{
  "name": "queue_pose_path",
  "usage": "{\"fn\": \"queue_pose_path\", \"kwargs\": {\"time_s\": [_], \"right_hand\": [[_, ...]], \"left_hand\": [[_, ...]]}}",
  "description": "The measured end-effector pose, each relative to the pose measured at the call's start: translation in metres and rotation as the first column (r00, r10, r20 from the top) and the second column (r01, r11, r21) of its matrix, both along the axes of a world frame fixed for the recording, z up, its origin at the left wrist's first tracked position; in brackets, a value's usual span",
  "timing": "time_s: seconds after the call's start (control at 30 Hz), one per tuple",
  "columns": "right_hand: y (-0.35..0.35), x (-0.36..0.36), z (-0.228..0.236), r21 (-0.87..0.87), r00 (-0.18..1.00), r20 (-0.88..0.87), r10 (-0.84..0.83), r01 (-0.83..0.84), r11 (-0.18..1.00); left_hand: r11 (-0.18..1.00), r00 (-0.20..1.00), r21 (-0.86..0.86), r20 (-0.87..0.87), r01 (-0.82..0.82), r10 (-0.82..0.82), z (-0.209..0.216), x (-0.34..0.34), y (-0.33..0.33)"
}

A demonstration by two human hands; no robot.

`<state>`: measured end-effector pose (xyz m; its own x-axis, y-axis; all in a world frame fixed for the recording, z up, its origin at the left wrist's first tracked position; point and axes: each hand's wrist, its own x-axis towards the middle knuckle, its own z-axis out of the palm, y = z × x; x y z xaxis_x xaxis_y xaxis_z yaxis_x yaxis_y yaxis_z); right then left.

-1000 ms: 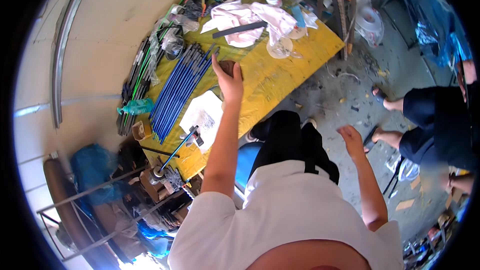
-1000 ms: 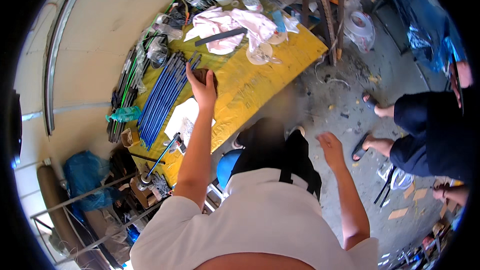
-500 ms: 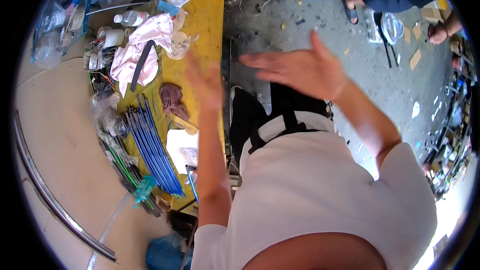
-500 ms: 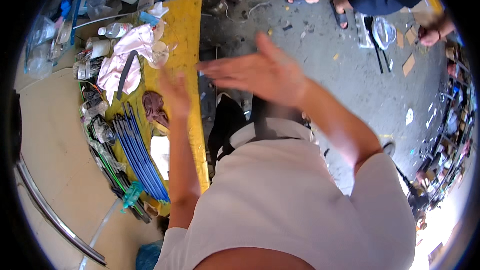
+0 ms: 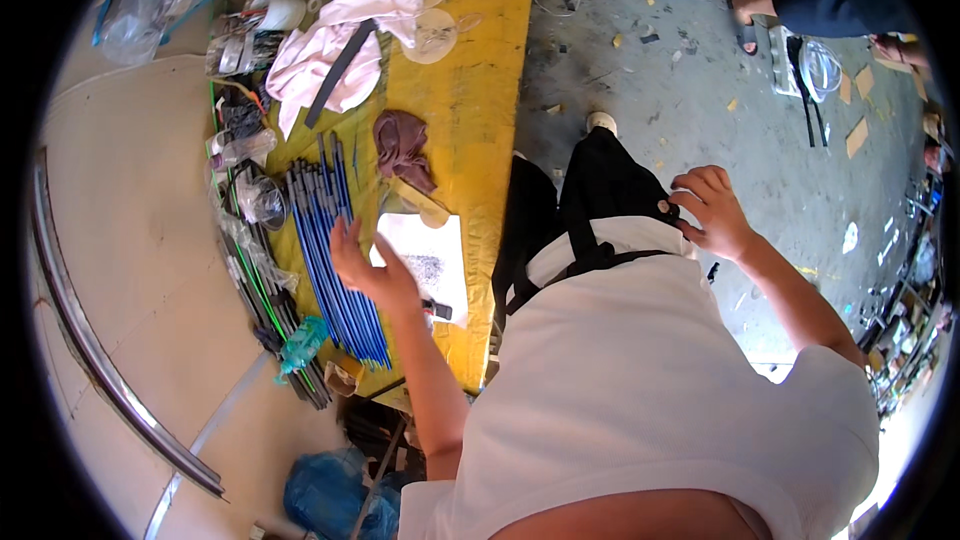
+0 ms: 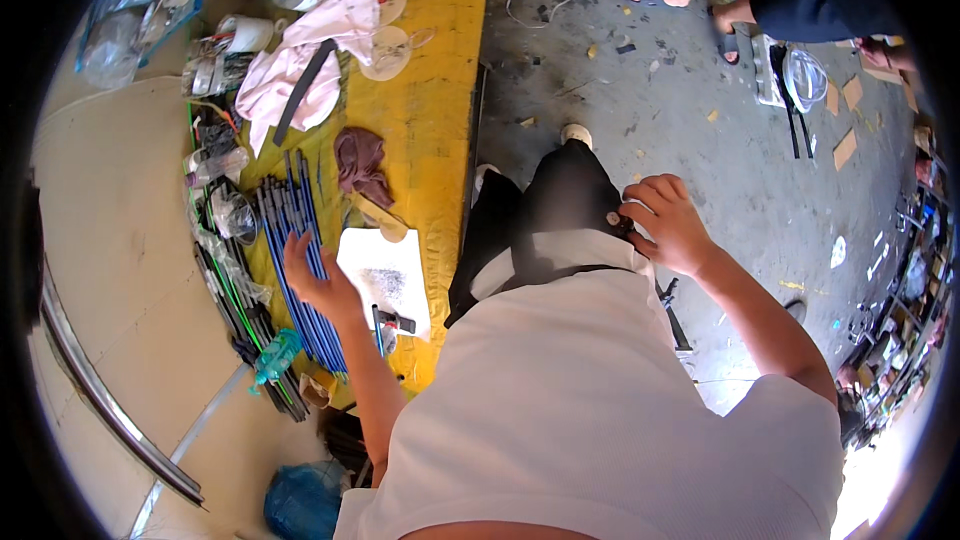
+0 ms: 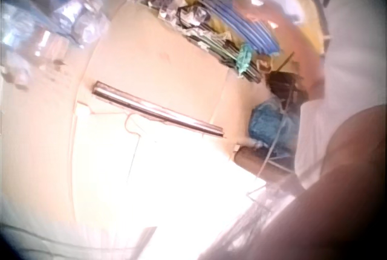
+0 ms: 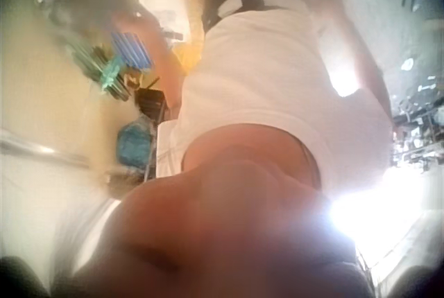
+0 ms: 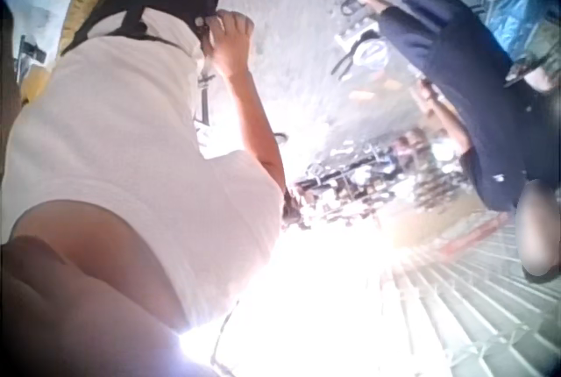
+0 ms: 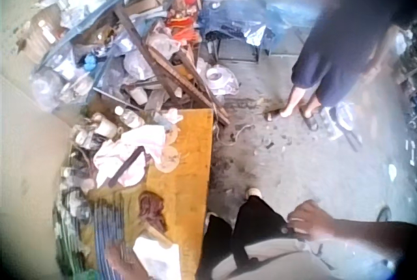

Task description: The person picks up long, dark blue rods from a pile on a workbench and sands the ends using a sanding block. They handle the rods one at a time, rotating them to sand different sides, and occasionally inspect the finished surface before placing the rod back on the table.

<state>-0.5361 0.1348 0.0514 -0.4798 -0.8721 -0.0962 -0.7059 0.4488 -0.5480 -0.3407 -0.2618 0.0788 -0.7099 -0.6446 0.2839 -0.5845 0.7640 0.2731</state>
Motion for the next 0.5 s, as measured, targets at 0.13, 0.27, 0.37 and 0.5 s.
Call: {"fn": "queue_pose_path", "kwargs": {"time_s": [0.13,0.27,0.37,0.5], "right_hand": [[-0.012,-0.001,-0.003,-0.065,0.996,-0.077,0.040,-0.045,0.997],[-0.031,-0.006,-0.001,-0.093,0.987,-0.154,0.036,-0.051,0.994],[-0.038,-0.015,0.008,-0.132,0.968,-0.245,0.061,-0.096,0.987],[-0.037,-0.027,0.012,-0.084,0.923,-0.365,0.125,-0.166,0.983]], "left_hand": [[0.997,0.999,0.059,-0.020,0.045,-0.044,0.007,-0.021,0.020],[0.978,0.986,0.182,-0.149,0.102,-0.076,0.006,-0.037,0.033],[0.985,0.989,0.111,-0.080,0.129,-0.121,0.012,-0.049,0.043],[0.977,0.981,0.133,-0.129,0.165,-0.148,0.004,-0.056,0.053]]}}
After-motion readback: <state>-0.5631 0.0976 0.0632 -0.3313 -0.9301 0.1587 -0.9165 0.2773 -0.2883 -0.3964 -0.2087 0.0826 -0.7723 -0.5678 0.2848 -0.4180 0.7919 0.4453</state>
